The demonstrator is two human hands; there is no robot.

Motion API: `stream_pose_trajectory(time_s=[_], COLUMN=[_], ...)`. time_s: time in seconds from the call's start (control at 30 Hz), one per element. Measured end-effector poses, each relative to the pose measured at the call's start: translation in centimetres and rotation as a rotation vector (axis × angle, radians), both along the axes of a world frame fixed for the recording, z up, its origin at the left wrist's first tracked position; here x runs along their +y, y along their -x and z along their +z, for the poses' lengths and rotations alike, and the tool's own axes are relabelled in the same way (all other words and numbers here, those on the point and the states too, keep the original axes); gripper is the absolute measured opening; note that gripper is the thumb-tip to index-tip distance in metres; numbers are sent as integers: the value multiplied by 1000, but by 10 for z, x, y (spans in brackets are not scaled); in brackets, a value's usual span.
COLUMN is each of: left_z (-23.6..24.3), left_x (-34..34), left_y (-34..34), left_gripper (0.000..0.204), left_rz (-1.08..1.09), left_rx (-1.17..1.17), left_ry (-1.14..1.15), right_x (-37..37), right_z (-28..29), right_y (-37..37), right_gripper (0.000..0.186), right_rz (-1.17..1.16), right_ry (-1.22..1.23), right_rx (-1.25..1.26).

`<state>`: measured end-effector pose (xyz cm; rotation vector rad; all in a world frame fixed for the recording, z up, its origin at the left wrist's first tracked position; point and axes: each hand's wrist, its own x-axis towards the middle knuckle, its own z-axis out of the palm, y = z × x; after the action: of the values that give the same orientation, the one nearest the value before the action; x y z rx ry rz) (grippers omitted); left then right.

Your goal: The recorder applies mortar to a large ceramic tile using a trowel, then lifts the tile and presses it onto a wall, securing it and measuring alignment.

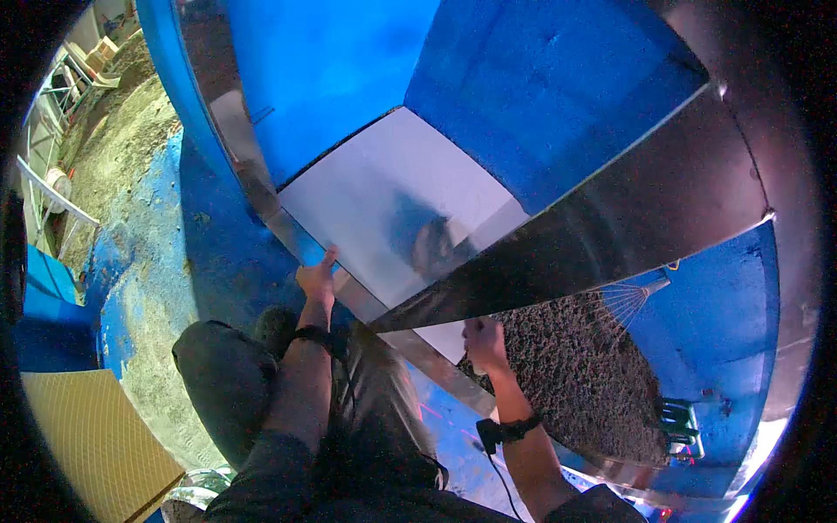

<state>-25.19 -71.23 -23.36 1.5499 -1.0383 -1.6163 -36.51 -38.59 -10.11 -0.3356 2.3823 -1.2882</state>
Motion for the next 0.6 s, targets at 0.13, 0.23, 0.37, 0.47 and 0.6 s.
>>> stream_pose_trajectory(time_s=[0.13,0.23,0.37,0.47,0.6], left_z=[4,9,19,21,-7], left_x=[-1,-11,-7,-3,-9], left_y=[-12,-22,-23,-3,-17], left_gripper=[68,70,65,65,66], left_rz=[84,-40,72,18,92], left_rx=[-115,-46,-43,38,-14], left_ry=[44,26,-31,-11,-2], right_x=[1,-2,23,9,-67], right_z=[-7,-6,-59,-95,-47], right_y=[22,35,55,72,72], right_gripper=[8,10,33,35,37], right_rz=[175,544,559,313,291], right_ry=[35,-292,-328,15,68], right_rx=[-114,631,915,489,325])
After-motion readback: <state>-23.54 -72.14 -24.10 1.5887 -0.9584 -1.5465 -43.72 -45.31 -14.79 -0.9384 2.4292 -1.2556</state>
